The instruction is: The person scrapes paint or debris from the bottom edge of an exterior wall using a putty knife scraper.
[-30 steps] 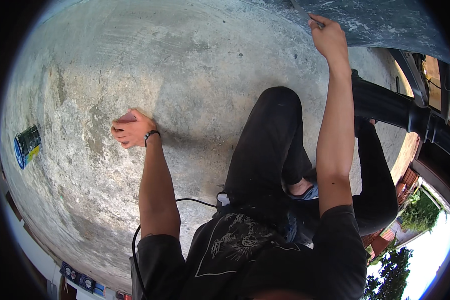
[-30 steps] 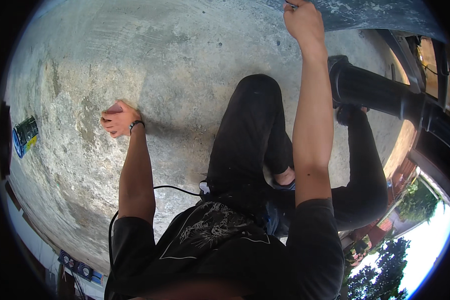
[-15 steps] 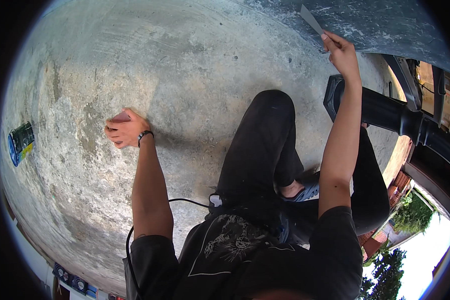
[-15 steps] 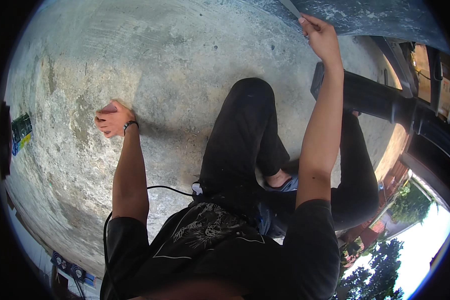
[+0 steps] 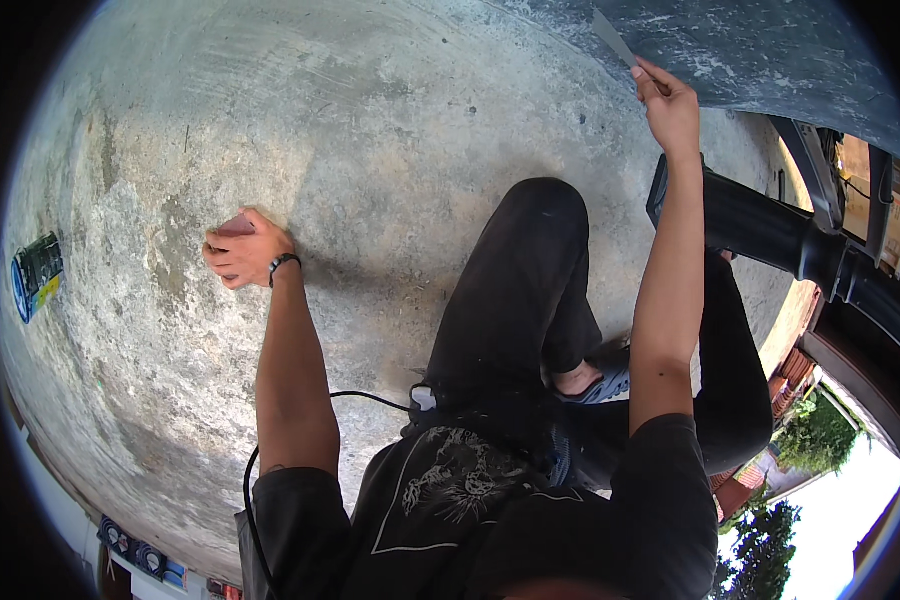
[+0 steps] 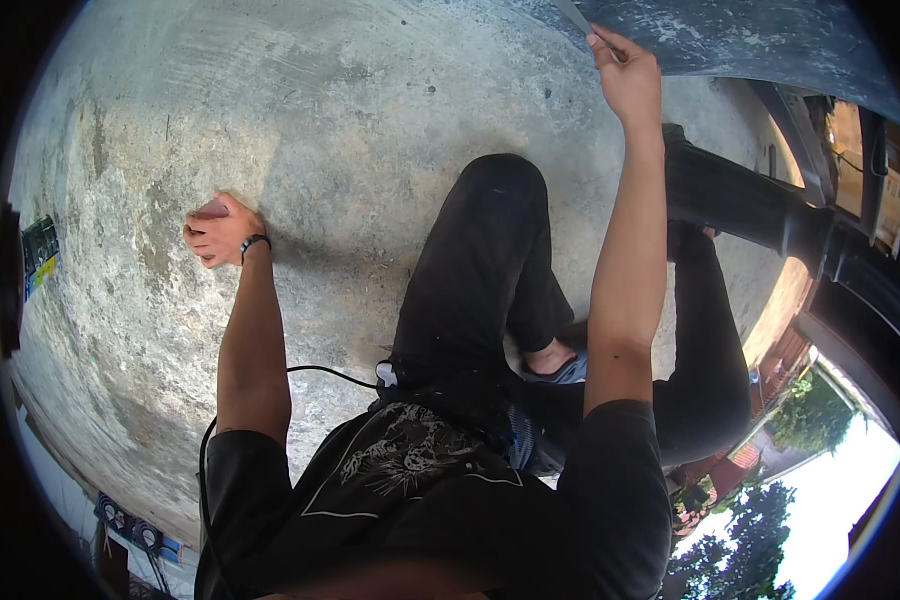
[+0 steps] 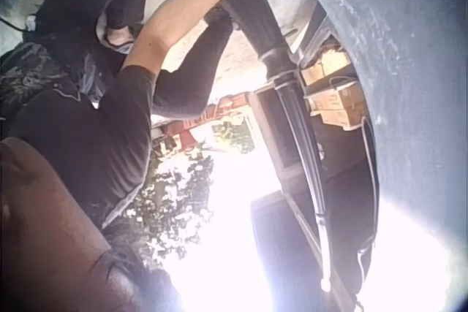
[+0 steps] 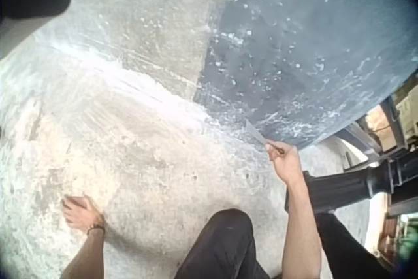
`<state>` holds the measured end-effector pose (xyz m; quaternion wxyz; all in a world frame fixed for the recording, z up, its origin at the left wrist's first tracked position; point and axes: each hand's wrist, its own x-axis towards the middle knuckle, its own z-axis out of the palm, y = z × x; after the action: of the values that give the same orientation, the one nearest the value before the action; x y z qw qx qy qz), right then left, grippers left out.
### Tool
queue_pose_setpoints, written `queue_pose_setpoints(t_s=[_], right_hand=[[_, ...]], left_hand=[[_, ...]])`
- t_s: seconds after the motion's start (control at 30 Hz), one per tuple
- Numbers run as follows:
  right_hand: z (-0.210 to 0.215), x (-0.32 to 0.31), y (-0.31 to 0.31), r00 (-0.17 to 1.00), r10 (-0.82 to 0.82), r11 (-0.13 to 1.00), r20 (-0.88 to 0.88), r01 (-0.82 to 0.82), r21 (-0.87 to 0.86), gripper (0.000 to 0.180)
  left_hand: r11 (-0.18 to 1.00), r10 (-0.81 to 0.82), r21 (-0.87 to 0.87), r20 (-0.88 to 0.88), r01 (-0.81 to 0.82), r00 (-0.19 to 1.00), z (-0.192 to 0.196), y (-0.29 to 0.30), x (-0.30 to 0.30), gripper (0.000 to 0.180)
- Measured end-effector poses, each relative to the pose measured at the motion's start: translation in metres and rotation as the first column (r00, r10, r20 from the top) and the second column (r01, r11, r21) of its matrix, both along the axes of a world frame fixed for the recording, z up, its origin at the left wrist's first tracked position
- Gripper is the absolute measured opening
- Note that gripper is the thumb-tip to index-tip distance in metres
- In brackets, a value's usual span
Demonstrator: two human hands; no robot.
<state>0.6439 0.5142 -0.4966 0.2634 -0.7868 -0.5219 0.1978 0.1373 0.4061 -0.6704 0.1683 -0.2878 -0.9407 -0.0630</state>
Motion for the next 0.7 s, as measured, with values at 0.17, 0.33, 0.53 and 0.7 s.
queue_pose_setpoints(t_s=[0.17, 0.33, 0.53, 0.7], right_hand=[[-0.002, 0.005, -0.003, 0.999, -0.049, 0.998, 0.018, 0.049, 0.030, 0.030], [0.001, 0.007, 0.001, 0.999, -0.031, 0.998, 0.031, 0.033, -0.055, 0.030], [-0.005, 0.002, -0.003, 0.999, 0.016, 0.999, 0.040, -0.017, 0.034, 0.030], [-0.002, -0.002, -0.004, 0.999, -0.010, 1.000, 0.034, 0.010, 0.006, 0.031]], left_hand=[[1.000, -0.012, 0.018, 0.006, 0.012, 1.000, -0.001, 0.003, 0.003, 0.072], [1.000, -0.007, 0.001, -0.009, 0.007, 1.000, -0.005, 0.003, 0.000, 0.072], [1.000, 0.001, -0.013, -0.034, -0.002, 0.999, -0.003, 0.002, 0.001, 0.072], [1.000, 0.016, 0.004, -0.033, -0.016, 0.999, -0.002, 0.001, 0.001, 0.071]])
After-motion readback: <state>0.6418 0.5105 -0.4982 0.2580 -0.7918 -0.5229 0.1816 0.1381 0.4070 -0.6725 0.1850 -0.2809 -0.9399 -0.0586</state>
